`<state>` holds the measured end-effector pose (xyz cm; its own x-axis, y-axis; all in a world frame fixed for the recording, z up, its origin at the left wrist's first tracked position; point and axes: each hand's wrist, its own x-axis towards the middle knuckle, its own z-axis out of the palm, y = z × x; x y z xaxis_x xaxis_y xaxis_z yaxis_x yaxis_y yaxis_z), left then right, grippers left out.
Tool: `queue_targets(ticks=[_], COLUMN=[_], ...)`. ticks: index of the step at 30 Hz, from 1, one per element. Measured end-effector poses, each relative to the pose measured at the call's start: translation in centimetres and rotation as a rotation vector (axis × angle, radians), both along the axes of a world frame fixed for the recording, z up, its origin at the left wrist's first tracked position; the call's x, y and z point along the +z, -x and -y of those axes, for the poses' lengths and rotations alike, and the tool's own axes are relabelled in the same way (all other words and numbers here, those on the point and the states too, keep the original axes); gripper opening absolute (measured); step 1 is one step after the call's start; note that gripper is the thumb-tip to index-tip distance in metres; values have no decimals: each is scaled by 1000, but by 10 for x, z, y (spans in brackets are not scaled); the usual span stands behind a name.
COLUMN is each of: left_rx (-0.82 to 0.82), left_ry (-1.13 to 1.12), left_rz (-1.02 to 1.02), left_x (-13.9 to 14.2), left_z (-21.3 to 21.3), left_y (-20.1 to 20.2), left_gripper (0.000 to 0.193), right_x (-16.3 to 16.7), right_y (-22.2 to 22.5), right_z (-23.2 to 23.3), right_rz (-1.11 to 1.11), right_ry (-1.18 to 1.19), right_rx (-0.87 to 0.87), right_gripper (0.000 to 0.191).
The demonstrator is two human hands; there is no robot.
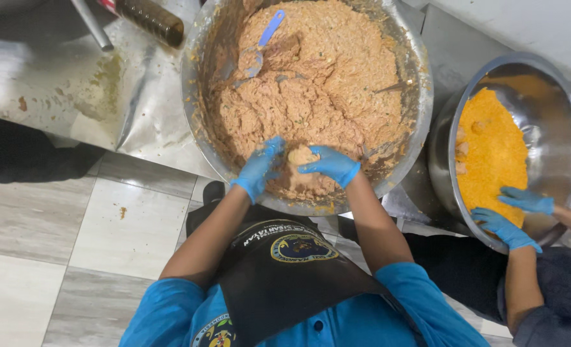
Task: The person pinches portions of orange-brown dough mixture from a large metal bowl and rolls each portion between both gloved palms into a ball, then places the balls into a second bowl of orange coating, where a coworker also coats balls and moves finished ones to a third bowl.
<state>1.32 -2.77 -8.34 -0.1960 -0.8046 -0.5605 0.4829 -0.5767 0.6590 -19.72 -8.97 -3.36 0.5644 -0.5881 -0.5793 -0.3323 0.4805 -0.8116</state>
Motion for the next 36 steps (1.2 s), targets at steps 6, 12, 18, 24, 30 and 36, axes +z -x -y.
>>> queue_targets(ticks=[6,12,18,24,30,36], left_rx=[48,84,62,22,33,-7], left_ry=[-247,-45,-124,-100,-81,-126], left_rz=[-577,-915,-935,-851,-705,-619], left_x=[8,15,9,9,29,19], left_z=[14,20,20,17,11,5], left_y=[17,23,28,28,32,43], left_gripper=[78,68,54,49,61,64], right_x=[36,91,120,104,57,13], right_y=[-3,2,10,-2,-22,-31], right_z=[-18,-37,-38,-39,-46,-50], right_rz=[208,164,296,-189,-774,-1024], right_ry=[209,289,278,1009,1073,893], right_rx=[138,41,-246,97,456,572], right_gripper=[58,56,53,73,108,107])
